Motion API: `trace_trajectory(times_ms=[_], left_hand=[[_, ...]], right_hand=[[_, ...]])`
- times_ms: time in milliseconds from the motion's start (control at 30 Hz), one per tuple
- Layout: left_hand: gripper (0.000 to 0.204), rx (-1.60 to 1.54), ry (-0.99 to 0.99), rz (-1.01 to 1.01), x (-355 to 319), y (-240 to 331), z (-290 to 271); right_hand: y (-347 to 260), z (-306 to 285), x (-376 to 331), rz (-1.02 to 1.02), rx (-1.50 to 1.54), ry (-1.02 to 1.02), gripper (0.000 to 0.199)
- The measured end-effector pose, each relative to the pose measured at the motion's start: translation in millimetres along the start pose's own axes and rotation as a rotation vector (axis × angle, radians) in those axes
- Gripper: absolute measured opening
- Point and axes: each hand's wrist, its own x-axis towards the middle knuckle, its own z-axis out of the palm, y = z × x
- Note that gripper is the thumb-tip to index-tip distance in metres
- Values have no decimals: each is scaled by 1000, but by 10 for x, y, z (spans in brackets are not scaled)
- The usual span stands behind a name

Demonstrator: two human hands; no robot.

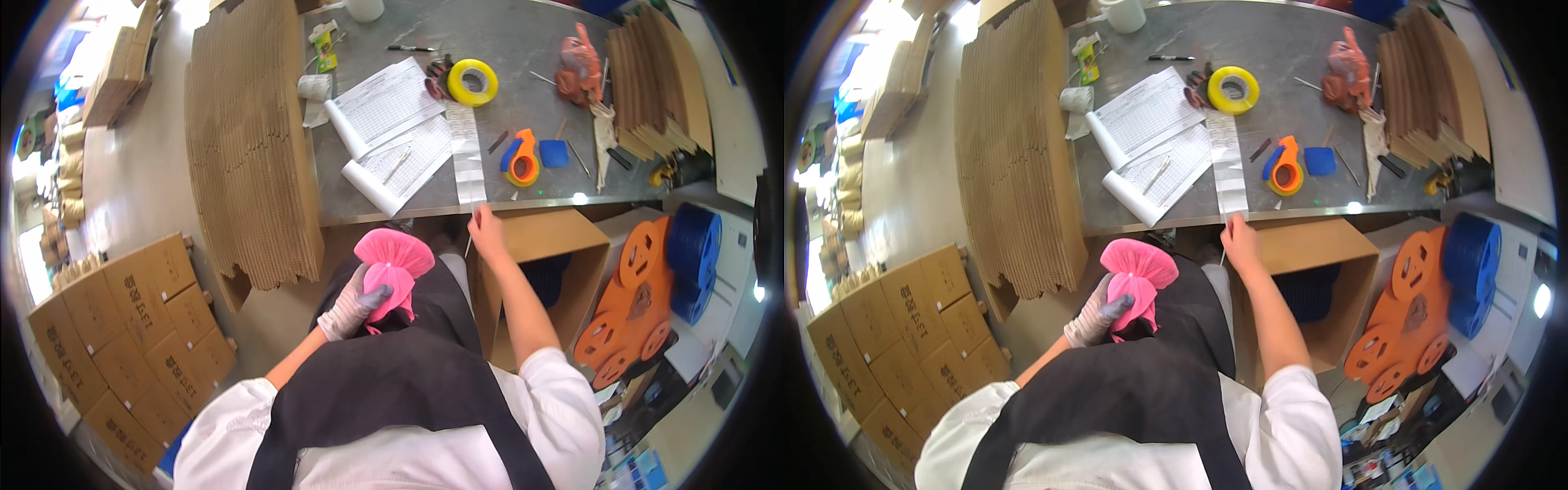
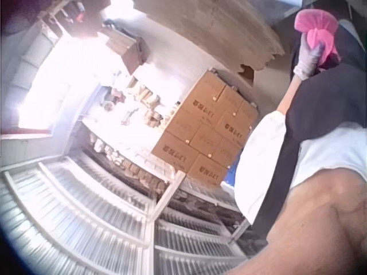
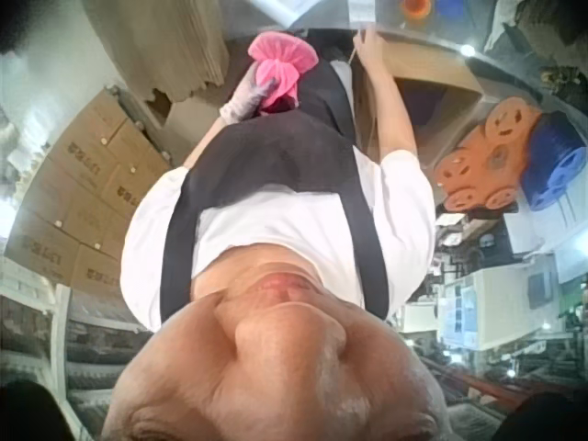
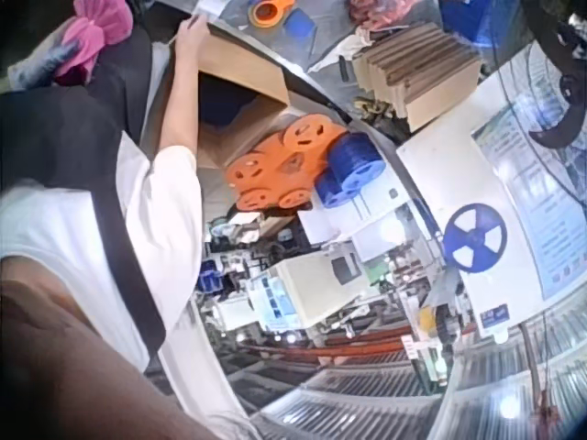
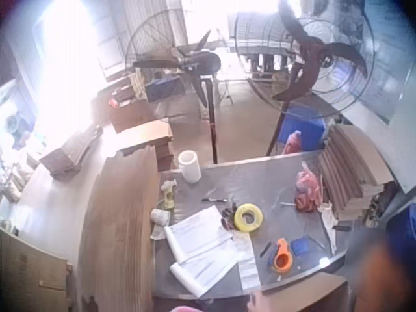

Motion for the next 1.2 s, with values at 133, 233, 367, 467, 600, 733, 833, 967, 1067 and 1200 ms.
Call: trace_trajectory(times_ms=[133, 233, 367, 467, 600, 733, 833, 967, 1067, 1200], left_hand=[[65, 47, -214, 5, 99, 158, -73], [69, 176, -382, 57, 203, 77, -173], [81, 261, -572, -36, 172, 63, -38], [69, 332, -711, -101, -150, 130, 242], [59, 383, -989, -165, -534, -183, 450], [60, 466, -1158, -230, -1023, -710, 893], [56, 570, -1279, -320, -1469, -1437, 1161], [56, 597, -1202, -530, -2495, -2178, 1413], [52, 667, -1303, -746, -2840, -2607, 1609], [55, 741, -1322, -726, -3234, -3169, 1921]], right_hand=[[247, 17, -1510, 280, 83, 182, 14], [44, 132, -2704, 541, 207, 385, 14], [-334, 940, -3773, 1001, 599, 734, 22], [-620, 1586, -4300, 1083, 580, 818, 24], [-986, 1669, -4769, 972, 322, 889, 11], [-939, 2217, -5569, 1164, 649, 1170, 13], [-1027, 3211, -6397, 1411, 749, 1341, 14], [-1590, 3784, -7256, 1662, 1102, 1645, 8], [-1600, 4463, -7738, 1745, 1353, 1941, 6], [-1398, 4323, -8068, 1675, 1535, 2076, 14]])
